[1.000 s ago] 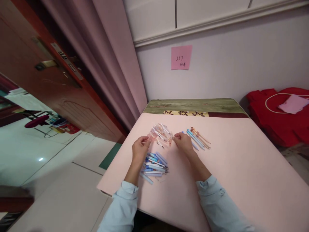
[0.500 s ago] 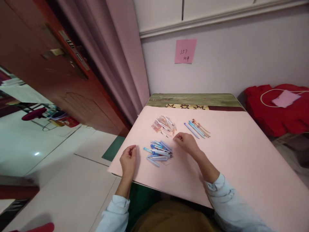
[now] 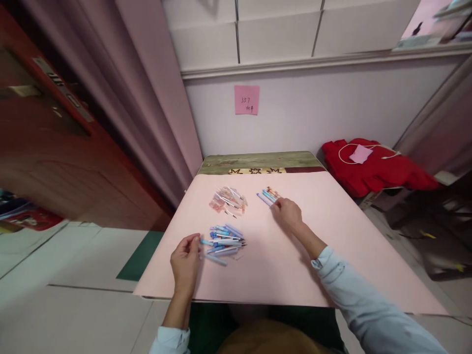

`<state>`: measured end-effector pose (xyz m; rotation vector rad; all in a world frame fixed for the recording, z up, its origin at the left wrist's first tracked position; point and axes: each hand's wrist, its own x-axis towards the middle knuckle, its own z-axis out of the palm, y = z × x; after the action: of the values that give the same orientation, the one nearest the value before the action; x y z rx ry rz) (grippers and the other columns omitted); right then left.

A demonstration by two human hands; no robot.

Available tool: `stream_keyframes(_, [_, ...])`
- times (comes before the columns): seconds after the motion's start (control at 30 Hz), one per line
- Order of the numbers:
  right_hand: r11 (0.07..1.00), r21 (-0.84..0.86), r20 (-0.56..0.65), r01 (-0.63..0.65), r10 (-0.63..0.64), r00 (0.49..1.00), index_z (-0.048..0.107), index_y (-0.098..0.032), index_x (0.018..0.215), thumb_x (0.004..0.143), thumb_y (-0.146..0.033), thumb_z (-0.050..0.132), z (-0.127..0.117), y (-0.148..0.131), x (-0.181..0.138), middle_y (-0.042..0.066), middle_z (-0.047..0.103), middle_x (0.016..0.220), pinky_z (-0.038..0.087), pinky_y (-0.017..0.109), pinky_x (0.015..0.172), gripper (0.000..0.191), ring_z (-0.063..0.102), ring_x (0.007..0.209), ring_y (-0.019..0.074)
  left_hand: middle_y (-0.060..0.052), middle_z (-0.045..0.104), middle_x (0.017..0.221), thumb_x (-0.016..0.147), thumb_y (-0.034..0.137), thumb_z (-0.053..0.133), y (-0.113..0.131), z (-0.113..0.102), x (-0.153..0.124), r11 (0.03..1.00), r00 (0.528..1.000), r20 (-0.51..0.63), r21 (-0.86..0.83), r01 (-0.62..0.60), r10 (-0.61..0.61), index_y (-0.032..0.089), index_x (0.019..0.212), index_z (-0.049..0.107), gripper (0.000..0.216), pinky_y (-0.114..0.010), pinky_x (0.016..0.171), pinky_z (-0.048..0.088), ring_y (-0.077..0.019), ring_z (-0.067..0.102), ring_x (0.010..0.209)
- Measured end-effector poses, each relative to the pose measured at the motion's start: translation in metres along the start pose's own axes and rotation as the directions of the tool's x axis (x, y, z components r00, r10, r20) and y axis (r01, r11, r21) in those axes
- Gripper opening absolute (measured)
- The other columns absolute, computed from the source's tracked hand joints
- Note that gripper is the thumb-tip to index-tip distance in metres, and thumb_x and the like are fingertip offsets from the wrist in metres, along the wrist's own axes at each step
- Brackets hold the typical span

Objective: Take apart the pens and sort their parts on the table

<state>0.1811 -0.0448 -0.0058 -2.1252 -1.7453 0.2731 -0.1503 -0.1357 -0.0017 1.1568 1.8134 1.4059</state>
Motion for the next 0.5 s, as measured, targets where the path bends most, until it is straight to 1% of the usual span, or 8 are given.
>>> stream_keyframes(0.1, [0.996, -0.083, 0.014, 0.027, -0.026, 1.0, 0.071, -0.014, 0.1, 0.087, -0.031, 0.057, 0.012, -0.014, 0.004, 0.018, 0.069, 0.106, 0.044, 0.034, 0.073, 0.026, 0.066, 0.089, 0.0267, -0.001, 0.063, 0.067, 0.075, 0.046, 0.069, 0.01, -0.002, -0.003, 0.996, 0.999, 0.035, -0.088, 0.011, -0.008, 0.015, 0.097, 0.071, 0.038, -0.024, 0.055, 0.043, -0.0132, 0.052, 0.058])
stream_keyframes(0.2, [0.996, -0.082, 0.006, 0.026, -0.025, 1.0, 0.072, -0.016, 0.093, 0.086, -0.026, 0.056, 0.01, -0.024, 0.001, 0.019, 0.07, 0.102, 0.045, 0.035, 0.074, 0.02, 0.067, 0.089, 0.0273, -0.004, 0.068, 0.077, 0.073, 0.045, 0.071, 0.025, 0.001, -0.006, 0.982, 0.999, 0.049, -0.187, 0.01, -0.001, 0.015, 0.096, 0.071, 0.038, -0.023, 0.054, 0.043, -0.0117, 0.052, 0.059])
stream_keyframes(0.27, [1.0, 0.012, -0.011, 0.009, -0.009, 1.0, 0.072, -0.019, 0.083, 0.086, -0.027, 0.056, 0.002, -0.032, -0.01, 0.014, 0.072, 0.091, 0.045, 0.035, 0.072, 0.018, 0.066, 0.085, 0.0261, -0.003, 0.069, 0.077, 0.071, 0.043, 0.074, 0.037, 0.01, -0.009, 0.964, 0.997, 0.073, -0.261, 0.041, -0.023, 0.015, 0.095, 0.071, 0.038, -0.022, 0.054, 0.043, -0.0102, 0.052, 0.058])
stream_keyframes(0.33, [0.958, 0.286, -0.004, -0.011, 0.013, 1.0, 0.068, -0.021, 0.078, 0.086, -0.034, 0.054, -0.004, -0.044, -0.032, 0.008, 0.07, 0.077, 0.044, 0.033, 0.07, 0.02, 0.065, 0.079, 0.0238, -0.003, 0.07, 0.079, 0.067, 0.042, 0.077, 0.048, 0.026, -0.016, 0.929, 0.985, 0.142, -0.344, 0.139, -0.095, 0.014, 0.096, 0.071, 0.039, -0.022, 0.058, 0.045, -0.0095, 0.054, 0.059])
stream_keyframes(0.37, [0.878, 0.479, 0.048, -0.01, -0.015, 0.999, 0.066, -0.021, 0.08, 0.086, -0.036, 0.053, -0.005, -0.051, -0.046, 0.006, 0.069, 0.075, 0.044, 0.031, 0.067, 0.021, 0.065, 0.074, 0.0215, -0.005, 0.071, 0.083, 0.066, 0.041, 0.079, 0.053, 0.035, -0.021, 0.899, 0.969, 0.199, -0.383, 0.213, -0.145, 0.015, 0.098, 0.071, 0.042, -0.023, 0.062, 0.046, -0.0103, 0.058, 0.064])
stream_keyframes(0.4, [0.737, 0.674, 0.144, -0.044, -0.072, 0.987, 0.064, -0.02, 0.082, 0.087, -0.039, 0.051, -0.004, -0.059, -0.061, 0.005, 0.069, 0.074, 0.045, 0.029, 0.063, 0.023, 0.064, 0.069, 0.0189, -0.007, 0.073, 0.091, 0.066, 0.041, 0.08, 0.056, 0.044, -0.025, 0.863, 0.944, 0.281, -0.416, 0.285, -0.176, 0.015, 0.102, 0.07, 0.045, -0.024, 0.067, 0.048, -0.0122, 0.062, 0.071])
stream_keyframes(0.43, [0.572, 0.808, 0.255, -0.141, -0.124, 0.959, 0.061, -0.02, 0.082, 0.087, -0.042, 0.051, -0.003, -0.066, -0.076, 0.004, 0.068, 0.072, 0.044, 0.027, 0.059, 0.025, 0.062, 0.062, 0.0169, -0.009, 0.073, 0.097, 0.067, 0.043, 0.079, 0.058, 0.053, -0.029, 0.815, 0.911, 0.363, -0.456, 0.357, -0.195, 0.015, 0.105, 0.07, 0.048, -0.025, 0.07, 0.049, -0.0143, 0.064, 0.078])
stream_keyframes(0.5, [0.331, 0.877, 0.443, -0.348, -0.278, 0.852, 0.057, -0.019, 0.08, 0.086, -0.047, 0.055, 0.002, -0.078, -0.103, 0.001, 0.063, 0.066, 0.04, 0.024, 0.052, 0.029, 0.056, 0.053, 0.0128, -0.012, 0.073, 0.1, 0.067, 0.044, 0.08, 0.058, 0.066, -0.035, 0.703, 0.837, 0.509, -0.52, 0.485, -0.2, 0.015, 0.104, 0.071, 0.048, -0.028, 0.075, 0.05, -0.0175, 0.066, 0.085])
